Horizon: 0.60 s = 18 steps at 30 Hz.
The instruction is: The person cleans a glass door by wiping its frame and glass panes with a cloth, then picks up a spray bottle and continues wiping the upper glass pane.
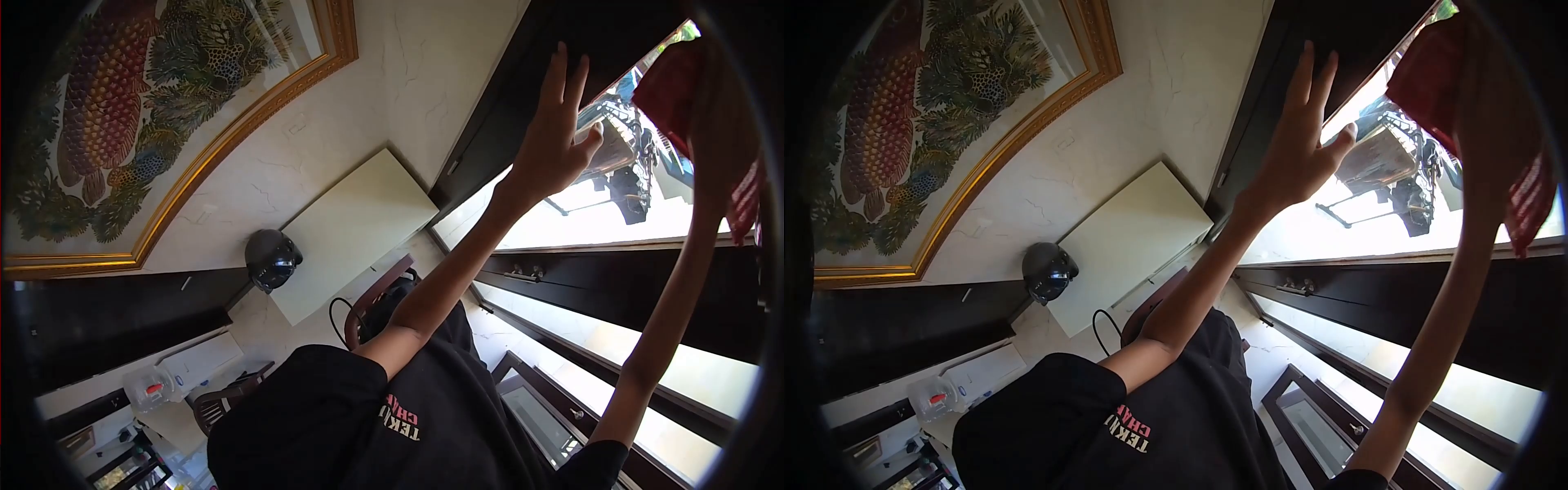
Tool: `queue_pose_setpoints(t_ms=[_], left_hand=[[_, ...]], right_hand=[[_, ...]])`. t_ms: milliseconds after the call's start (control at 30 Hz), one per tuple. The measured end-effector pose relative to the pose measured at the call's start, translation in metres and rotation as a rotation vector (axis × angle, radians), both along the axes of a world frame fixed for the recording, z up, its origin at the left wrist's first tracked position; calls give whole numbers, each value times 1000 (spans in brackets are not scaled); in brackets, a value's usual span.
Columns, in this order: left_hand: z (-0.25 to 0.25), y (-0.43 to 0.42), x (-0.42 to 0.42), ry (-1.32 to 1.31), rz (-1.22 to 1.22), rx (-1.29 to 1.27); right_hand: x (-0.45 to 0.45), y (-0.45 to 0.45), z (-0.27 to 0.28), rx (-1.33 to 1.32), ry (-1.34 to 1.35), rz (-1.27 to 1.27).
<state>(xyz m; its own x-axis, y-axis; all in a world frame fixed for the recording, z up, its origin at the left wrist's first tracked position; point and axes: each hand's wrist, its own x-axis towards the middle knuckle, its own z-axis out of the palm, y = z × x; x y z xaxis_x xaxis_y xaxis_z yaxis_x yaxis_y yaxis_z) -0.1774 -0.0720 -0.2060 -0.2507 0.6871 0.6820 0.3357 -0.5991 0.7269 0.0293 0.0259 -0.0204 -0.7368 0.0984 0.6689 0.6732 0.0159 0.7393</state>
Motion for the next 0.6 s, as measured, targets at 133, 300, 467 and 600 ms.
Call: queue_pose_setpoints(t_ms=[133,300,467,600], left_hand=[[-1,-9,0,30,-101,-100],[-22,-10,2,113,-36,-83],[-26,-24,12,131,-53,-144],[-33,-35,24,147,-33,-209]], right_hand=[[-21,-30,9,83,-143,-490],[-16,-53,-106,-307,-56,-45],[40,4,-44,-544,201,201],[-9,-50,-17,-43,17,-158]])
